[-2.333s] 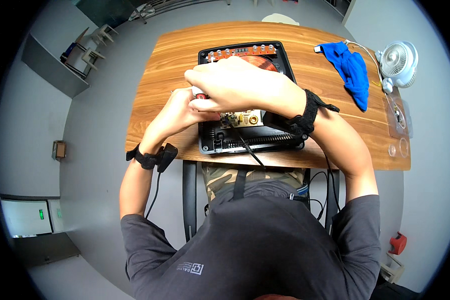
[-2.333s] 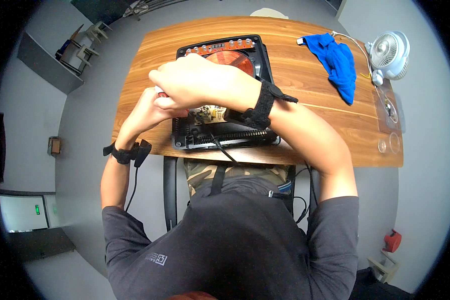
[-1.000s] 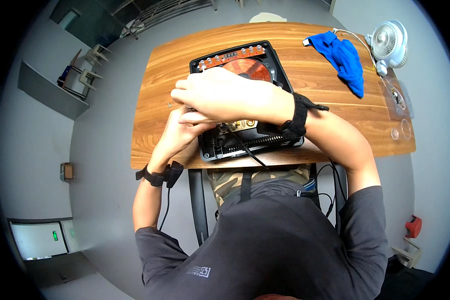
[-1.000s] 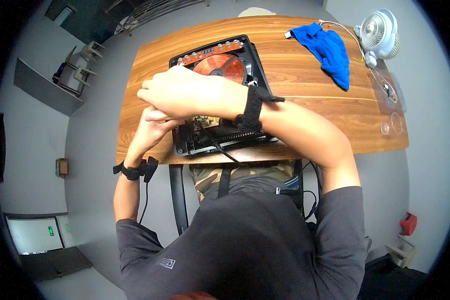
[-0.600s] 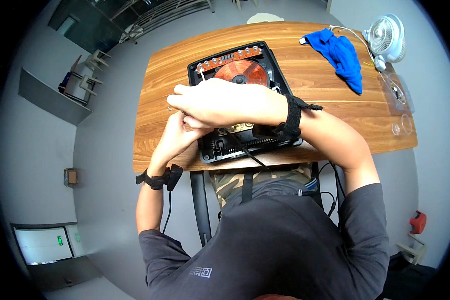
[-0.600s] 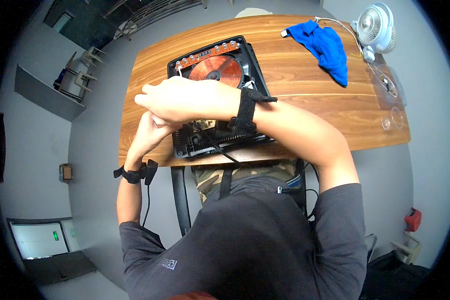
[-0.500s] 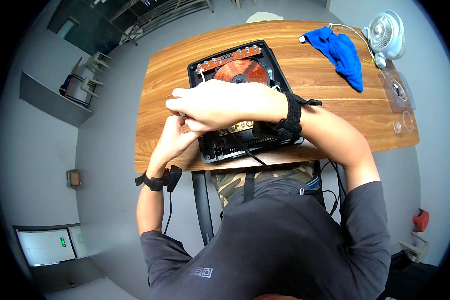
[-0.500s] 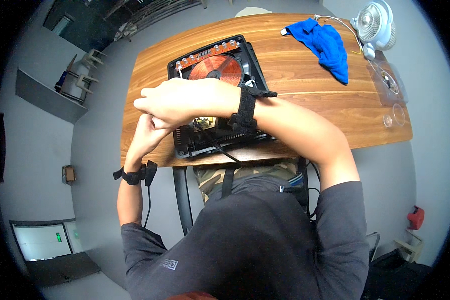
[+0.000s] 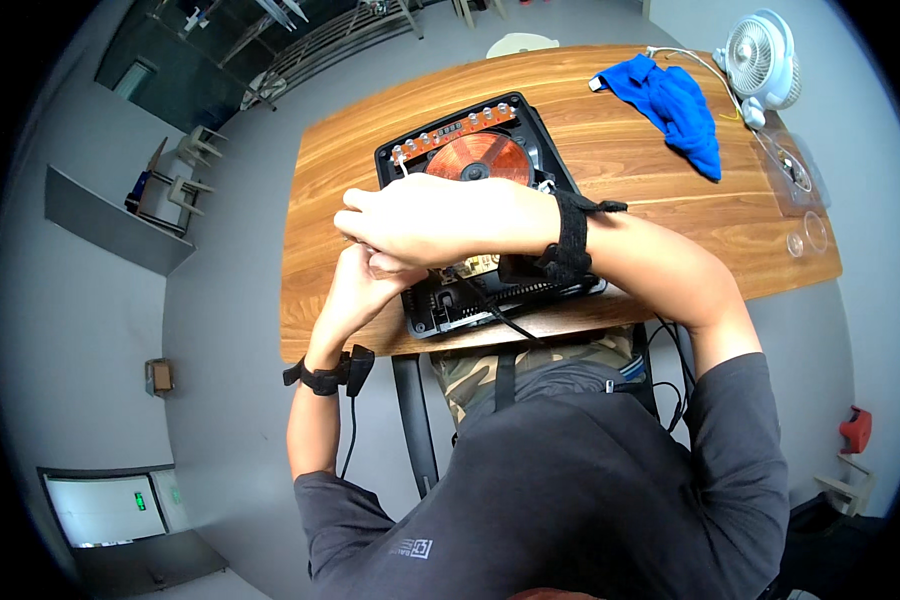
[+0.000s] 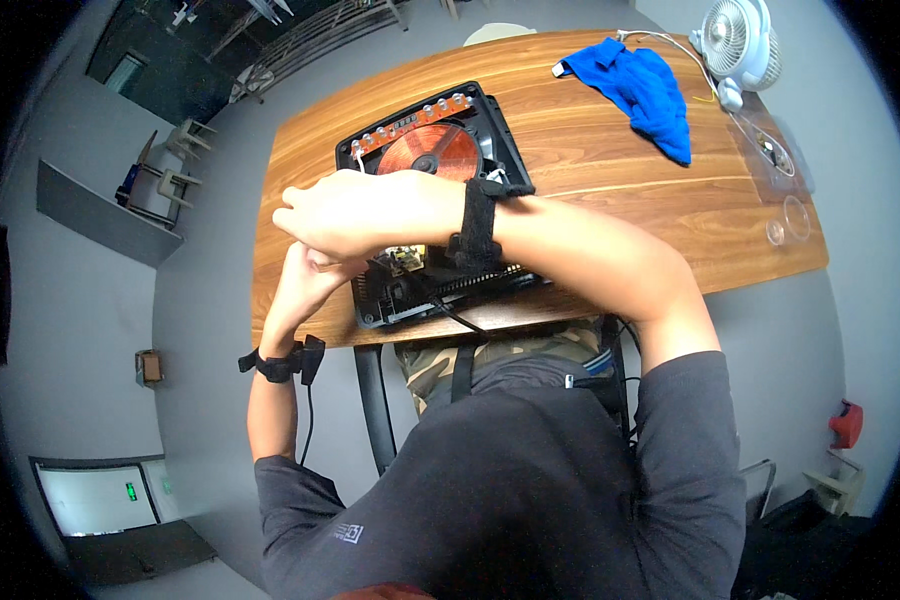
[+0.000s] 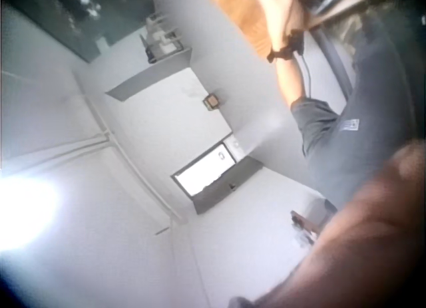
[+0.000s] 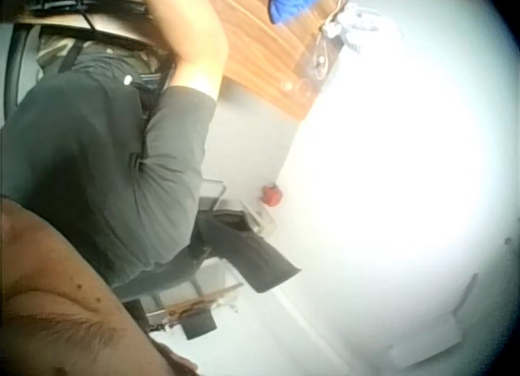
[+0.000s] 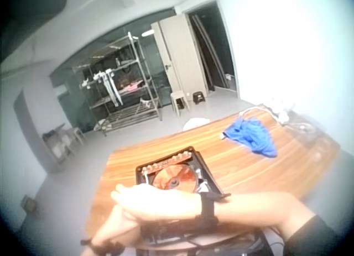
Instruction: The person uses a screwdriver to remove screws from the bottom of a black electronic device, flips it over to reveal the internal components, and continues to unscrew parts from the interior.
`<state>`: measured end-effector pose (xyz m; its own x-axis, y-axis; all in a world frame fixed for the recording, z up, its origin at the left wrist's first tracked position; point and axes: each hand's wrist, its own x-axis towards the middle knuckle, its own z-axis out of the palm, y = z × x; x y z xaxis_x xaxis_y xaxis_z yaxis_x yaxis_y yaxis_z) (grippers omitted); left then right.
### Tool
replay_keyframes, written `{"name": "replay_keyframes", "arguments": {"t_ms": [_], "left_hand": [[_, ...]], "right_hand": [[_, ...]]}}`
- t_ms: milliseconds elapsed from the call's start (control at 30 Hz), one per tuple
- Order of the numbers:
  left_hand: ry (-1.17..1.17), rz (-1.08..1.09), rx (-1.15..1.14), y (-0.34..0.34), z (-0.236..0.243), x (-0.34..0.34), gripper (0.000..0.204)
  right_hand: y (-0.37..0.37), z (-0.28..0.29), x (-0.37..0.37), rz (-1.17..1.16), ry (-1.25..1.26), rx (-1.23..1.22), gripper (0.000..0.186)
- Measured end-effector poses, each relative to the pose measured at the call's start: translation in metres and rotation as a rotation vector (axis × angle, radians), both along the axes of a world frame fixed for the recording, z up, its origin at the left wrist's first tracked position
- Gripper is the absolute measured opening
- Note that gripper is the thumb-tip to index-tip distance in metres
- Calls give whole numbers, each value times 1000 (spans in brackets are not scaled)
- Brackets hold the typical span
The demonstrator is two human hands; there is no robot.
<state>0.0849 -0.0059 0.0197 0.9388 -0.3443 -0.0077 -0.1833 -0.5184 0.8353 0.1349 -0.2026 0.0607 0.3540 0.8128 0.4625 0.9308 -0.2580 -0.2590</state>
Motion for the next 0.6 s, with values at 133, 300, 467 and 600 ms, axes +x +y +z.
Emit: {"name": "replay_keyframes", "arguments": {"t_ms": [133, 300, 467, 600], "left_hand": [[-38, -35, -80, 14, -12, 5, 30], [44, 37, -146, -2, -1, -1, 29], [-80, 8, 40, -7, -8, 5, 30], [-14, -20, -131, 5, -20, 4, 30]], "right_hand": [[2, -1, 8, 40, 3, -21, 36], [3, 9, -6, -113, -115, -5, 37], [1, 14, -2, -82, -17, -125, 35], [2, -2, 5, 45, 20, 8, 30]]}}
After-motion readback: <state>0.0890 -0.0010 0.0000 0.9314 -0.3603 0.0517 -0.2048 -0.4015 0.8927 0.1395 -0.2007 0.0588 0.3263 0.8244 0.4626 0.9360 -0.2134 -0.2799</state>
